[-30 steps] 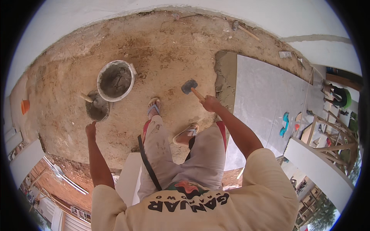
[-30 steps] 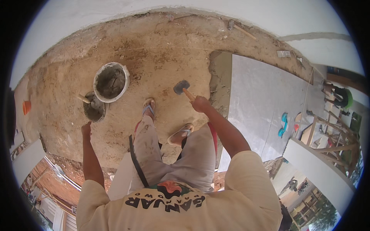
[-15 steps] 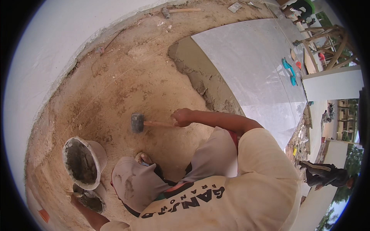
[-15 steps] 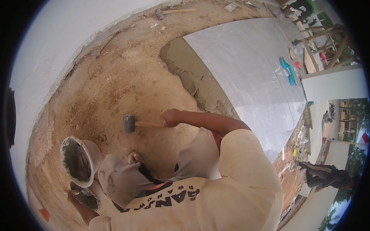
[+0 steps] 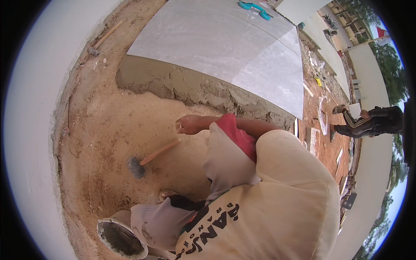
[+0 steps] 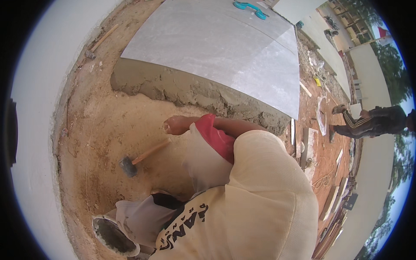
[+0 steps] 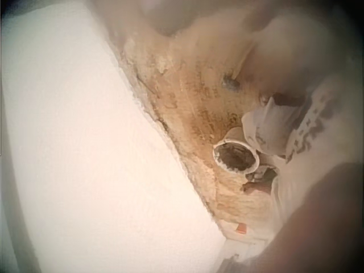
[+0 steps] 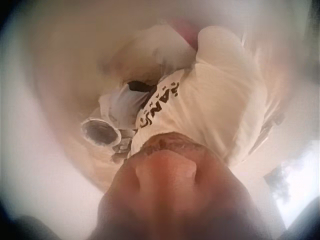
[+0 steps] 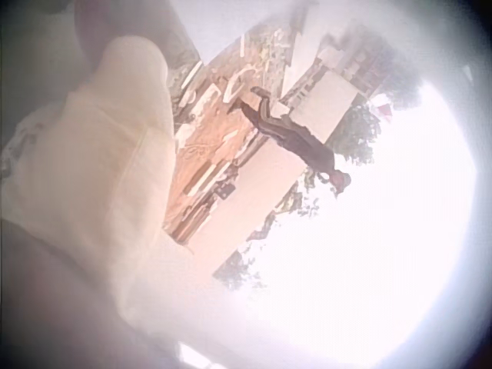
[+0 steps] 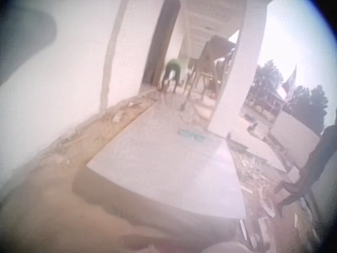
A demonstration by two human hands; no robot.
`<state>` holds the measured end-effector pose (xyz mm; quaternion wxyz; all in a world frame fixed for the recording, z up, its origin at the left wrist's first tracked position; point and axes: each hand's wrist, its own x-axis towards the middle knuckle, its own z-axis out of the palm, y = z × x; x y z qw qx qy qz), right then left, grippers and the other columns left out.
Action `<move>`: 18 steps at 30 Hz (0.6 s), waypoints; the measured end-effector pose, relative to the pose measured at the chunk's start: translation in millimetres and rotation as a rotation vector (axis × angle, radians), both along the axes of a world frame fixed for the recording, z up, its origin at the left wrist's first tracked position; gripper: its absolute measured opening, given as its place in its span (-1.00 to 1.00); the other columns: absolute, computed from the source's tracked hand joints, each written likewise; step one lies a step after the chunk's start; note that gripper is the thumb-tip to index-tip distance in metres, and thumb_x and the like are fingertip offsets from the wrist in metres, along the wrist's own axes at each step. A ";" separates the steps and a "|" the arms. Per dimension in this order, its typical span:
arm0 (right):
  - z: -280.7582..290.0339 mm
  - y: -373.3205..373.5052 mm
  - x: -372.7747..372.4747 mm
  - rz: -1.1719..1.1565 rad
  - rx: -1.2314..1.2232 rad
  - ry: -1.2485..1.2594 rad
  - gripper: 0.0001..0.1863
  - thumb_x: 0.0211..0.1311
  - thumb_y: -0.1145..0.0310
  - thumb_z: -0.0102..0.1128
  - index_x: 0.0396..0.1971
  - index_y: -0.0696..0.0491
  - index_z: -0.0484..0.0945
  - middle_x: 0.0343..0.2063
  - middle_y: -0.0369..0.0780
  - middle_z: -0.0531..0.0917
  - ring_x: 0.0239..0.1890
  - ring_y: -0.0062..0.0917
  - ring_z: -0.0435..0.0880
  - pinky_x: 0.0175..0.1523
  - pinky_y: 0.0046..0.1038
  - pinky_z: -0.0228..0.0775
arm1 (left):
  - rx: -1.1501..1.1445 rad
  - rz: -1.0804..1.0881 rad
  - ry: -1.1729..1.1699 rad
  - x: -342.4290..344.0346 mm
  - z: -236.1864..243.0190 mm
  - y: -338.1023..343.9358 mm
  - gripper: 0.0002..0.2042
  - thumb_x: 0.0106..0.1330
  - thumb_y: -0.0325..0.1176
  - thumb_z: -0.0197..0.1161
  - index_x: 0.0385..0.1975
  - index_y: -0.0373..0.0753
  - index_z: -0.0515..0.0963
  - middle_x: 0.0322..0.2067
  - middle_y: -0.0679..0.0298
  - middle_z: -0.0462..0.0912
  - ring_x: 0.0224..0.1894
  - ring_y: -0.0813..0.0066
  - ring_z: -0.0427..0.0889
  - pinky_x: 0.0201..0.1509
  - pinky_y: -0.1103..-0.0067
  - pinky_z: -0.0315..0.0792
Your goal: The person spreads cement on the floor using a trowel, then places a large tile onto the prepared surface. They use a rubber mallet to tap the tile into place and adjust its alignment.
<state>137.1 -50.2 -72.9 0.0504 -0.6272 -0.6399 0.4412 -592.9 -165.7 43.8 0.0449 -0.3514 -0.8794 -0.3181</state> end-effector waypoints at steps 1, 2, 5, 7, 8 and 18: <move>3.0 0.1 -1.8 0.018 0.038 0.026 -0.65 0.31 0.12 0.13 -0.11 0.07 0.62 -0.15 -0.03 0.71 -0.05 -0.14 0.67 0.06 -0.15 0.46 | 0.033 -0.078 0.070 16.5 15.7 13.7 -0.63 0.38 -0.16 0.24 -0.05 -0.36 0.55 -0.12 0.04 0.60 -0.13 0.12 0.57 -0.06 0.27 0.45; 6.4 1.5 -2.5 -0.007 0.042 0.034 -0.65 0.30 0.12 0.13 -0.12 0.08 0.63 -0.17 -0.04 0.71 -0.07 -0.14 0.68 0.04 -0.16 0.47 | 0.073 -0.154 0.141 32.5 31.6 25.1 -0.65 0.38 -0.16 0.23 -0.06 -0.35 0.55 -0.13 0.05 0.60 -0.14 0.12 0.57 -0.07 0.27 0.45; 18.8 12.7 -3.2 -0.088 0.091 0.122 -0.64 0.29 0.13 0.14 -0.14 0.11 0.63 -0.25 -0.07 0.73 -0.16 -0.20 0.71 -0.03 -0.21 0.51 | 0.207 -0.359 0.351 77.3 83.1 50.1 -0.68 0.41 -0.18 0.21 -0.08 -0.34 0.55 -0.16 0.08 0.60 -0.17 0.15 0.56 -0.09 0.28 0.44; 28.7 21.1 -2.9 -0.182 0.069 0.225 -0.62 0.30 0.13 0.14 -0.15 0.15 0.63 -0.31 -0.10 0.74 -0.25 -0.28 0.73 -0.11 -0.27 0.54 | 0.292 -0.484 0.492 105.6 116.0 66.6 -0.71 0.42 -0.19 0.19 -0.10 -0.33 0.55 -0.18 0.11 0.60 -0.19 0.16 0.56 -0.11 0.29 0.43; 34.2 24.1 -3.5 -0.233 0.045 0.295 -0.62 0.30 0.13 0.14 -0.16 0.17 0.63 -0.34 -0.12 0.74 -0.29 -0.33 0.73 -0.15 -0.30 0.55 | 0.332 -0.544 0.555 118.6 132.2 73.4 -0.72 0.43 -0.20 0.18 -0.11 -0.32 0.55 -0.19 0.12 0.61 -0.20 0.17 0.56 -0.11 0.29 0.42; 106.8 14.7 -9.1 -0.447 -0.078 0.809 -0.49 0.34 0.04 0.12 -0.10 0.27 0.57 -0.25 -0.08 0.71 -0.28 -0.40 0.69 -0.23 -0.39 0.60 | 0.184 -1.110 0.517 277.0 153.2 187.2 -0.55 0.33 -0.33 0.33 0.13 -0.46 0.46 0.04 -0.04 0.49 0.05 0.06 0.51 0.07 0.29 0.46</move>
